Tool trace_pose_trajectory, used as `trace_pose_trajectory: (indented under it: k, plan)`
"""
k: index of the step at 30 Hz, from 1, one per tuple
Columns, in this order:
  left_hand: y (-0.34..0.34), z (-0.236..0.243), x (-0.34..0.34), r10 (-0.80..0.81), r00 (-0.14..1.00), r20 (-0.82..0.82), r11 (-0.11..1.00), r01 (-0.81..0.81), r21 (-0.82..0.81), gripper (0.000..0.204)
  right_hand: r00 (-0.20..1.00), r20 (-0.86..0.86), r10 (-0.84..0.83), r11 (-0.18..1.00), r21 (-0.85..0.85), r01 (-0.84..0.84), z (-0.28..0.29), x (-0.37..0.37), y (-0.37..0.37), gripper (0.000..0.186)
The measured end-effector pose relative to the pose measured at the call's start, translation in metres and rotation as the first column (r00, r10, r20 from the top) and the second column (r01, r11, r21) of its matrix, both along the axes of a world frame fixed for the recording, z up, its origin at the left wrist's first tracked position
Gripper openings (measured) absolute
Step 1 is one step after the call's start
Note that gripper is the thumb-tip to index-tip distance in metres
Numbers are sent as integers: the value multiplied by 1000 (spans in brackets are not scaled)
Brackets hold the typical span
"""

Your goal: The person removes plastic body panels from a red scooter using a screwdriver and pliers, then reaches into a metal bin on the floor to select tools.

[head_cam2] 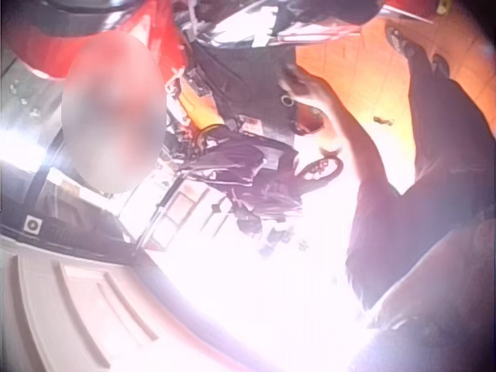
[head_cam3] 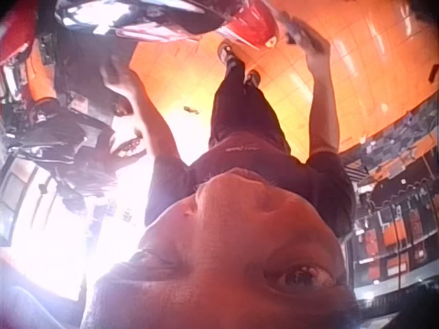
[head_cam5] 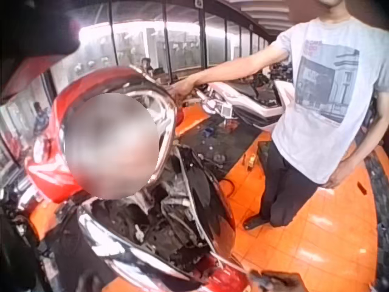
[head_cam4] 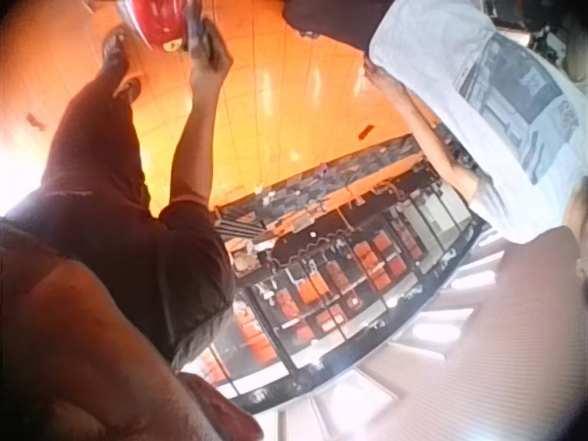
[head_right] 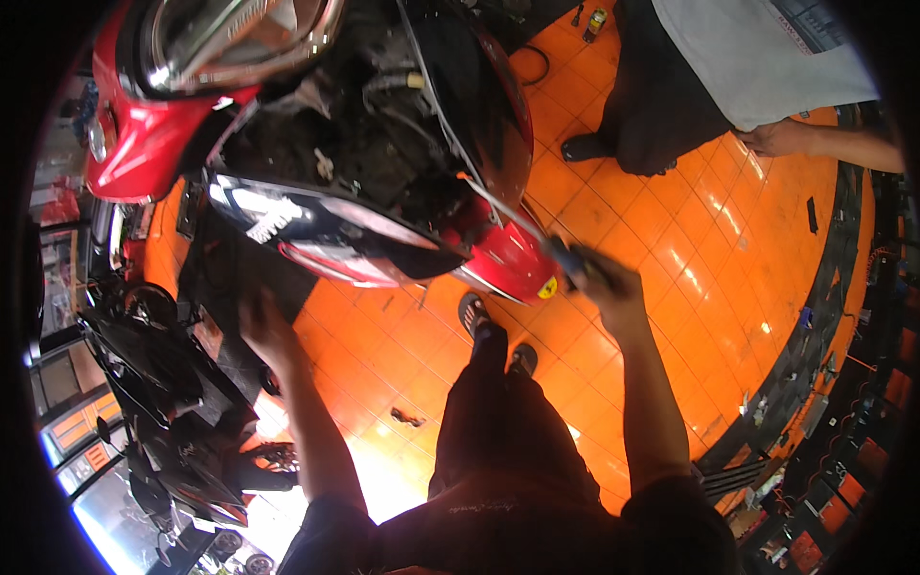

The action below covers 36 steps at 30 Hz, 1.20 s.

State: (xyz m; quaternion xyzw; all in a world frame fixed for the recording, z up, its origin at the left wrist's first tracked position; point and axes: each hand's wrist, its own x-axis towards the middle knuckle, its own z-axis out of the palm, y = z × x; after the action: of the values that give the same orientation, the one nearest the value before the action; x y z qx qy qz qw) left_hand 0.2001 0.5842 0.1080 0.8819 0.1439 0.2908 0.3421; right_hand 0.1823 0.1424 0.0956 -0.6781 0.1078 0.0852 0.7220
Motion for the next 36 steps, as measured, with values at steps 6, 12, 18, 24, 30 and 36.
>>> trace_pose_trajectory:
  k: [6, 12, 18, 24, 30, 36]
  plan:
    - [-1, -115, -142, -81, 719, -690, 947, -160, -277, 26, 918, -380, -116, 993, -36, 110, -36, -87, -37, 46]
    - [-27, -100, -124, -274, 491, -827, 955, 40, -293, 26, 847, -515, -130, 990, -18, 141, -55, -111, -21, 47]
    - [-48, -98, -120, -585, 225, -779, 754, -204, -625, 26, 776, -628, 58, 997, 80, -10, -53, -117, -3, 42]
    - [-80, -102, -129, -674, 363, -644, 535, -361, -764, 32, 748, -573, 335, 826, -203, -526, -39, -118, -14, 34]
    - [-97, -70, -108, -517, 505, -691, 465, -512, -722, 33, 697, -548, 463, 576, -412, -706, -34, -62, -49, 38]
    - [-148, -99, -137, -365, 591, -719, 482, -541, -689, 30, 643, -579, 502, 480, -432, -763, -69, -9, -102, 38]
